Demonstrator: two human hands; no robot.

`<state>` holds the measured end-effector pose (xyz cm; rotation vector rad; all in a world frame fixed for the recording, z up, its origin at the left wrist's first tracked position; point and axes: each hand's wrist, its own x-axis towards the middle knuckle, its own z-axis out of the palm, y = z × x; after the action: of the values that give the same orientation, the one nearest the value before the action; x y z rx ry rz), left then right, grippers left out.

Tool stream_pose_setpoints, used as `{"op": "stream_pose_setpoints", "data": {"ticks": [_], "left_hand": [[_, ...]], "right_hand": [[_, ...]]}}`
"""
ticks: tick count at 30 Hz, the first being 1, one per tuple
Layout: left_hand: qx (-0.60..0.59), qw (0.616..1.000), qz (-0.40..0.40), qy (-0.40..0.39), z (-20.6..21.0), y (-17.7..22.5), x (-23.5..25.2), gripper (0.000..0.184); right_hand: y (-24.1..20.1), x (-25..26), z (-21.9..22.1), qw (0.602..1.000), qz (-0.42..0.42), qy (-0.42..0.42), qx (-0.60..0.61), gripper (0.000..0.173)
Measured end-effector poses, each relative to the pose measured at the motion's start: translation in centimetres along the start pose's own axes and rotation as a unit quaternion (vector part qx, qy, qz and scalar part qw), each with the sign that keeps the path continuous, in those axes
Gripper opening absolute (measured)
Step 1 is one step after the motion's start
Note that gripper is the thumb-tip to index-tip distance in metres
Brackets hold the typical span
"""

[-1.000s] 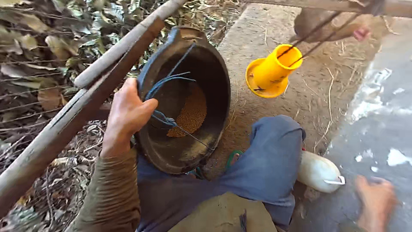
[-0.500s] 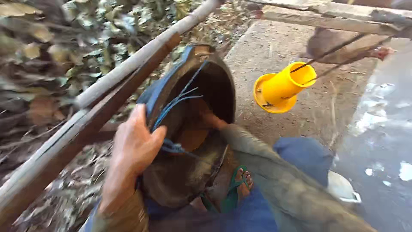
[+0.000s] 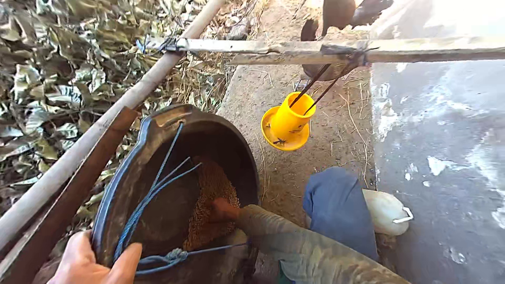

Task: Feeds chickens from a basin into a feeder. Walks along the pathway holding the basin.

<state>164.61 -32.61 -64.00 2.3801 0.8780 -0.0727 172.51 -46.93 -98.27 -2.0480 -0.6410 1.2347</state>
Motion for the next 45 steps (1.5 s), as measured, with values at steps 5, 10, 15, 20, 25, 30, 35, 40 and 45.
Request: {"op": "stream_pose_setpoints", "data": {"ticks": [5,10,15,20,25,30,35,40,45], "left_hand": [[-0.012,1.000,0.007,-0.002,0.0,0.2,0.1,0.056],[-0.025,1.000,0.016,-0.003,0.0,0.3,0.1,0.058],[-0.031,0.999,0.006,-0.008,0.0,0.4,0.4,0.061],[-0.025,1.000,-0.008,-0.005,0.1,0.2,0.7,0.062],[-0.020,1.000,-0.016,-0.006,0.2,-0.1,0.9,0.063],[-0.025,0.999,-0.020,0.000,0.4,-0.4,1.4,0.062],[-0.020,0.999,-0.035,-0.002,0.5,-0.6,1.8,0.061],[-0.026,0.999,-0.041,0.015,1.0,-1.4,2.5,0.060],[-0.034,0.998,-0.050,0.022,1.0,-1.3,2.6,0.055]], "right_hand": [[-2.4,-2.7,-4.4,0.965,0.056,-0.026,0.255,0.046],[-3.7,-9.6,-10.7,0.860,-0.077,0.061,0.501,0.027],[-2.8,-19.2,-20.5,0.737,-0.245,0.174,0.606,0.017],[-0.1,-25.4,-30.1,0.729,-0.306,0.347,0.504,0.012],[0.6,-24.9,-36.1,0.693,-0.310,0.458,0.463,0.021],[-1.6,-20.9,-37.2,0.661,-0.276,0.548,0.432,0.014],[-2.5,-21.3,-35.2,0.684,-0.254,0.561,0.391,0.012],[-2.0,-20.5,-35.9,0.683,-0.269,0.574,0.362,0.022],[-3.1,-19.6,-36.9,0.636,-0.217,0.671,0.312,0.028]]}}
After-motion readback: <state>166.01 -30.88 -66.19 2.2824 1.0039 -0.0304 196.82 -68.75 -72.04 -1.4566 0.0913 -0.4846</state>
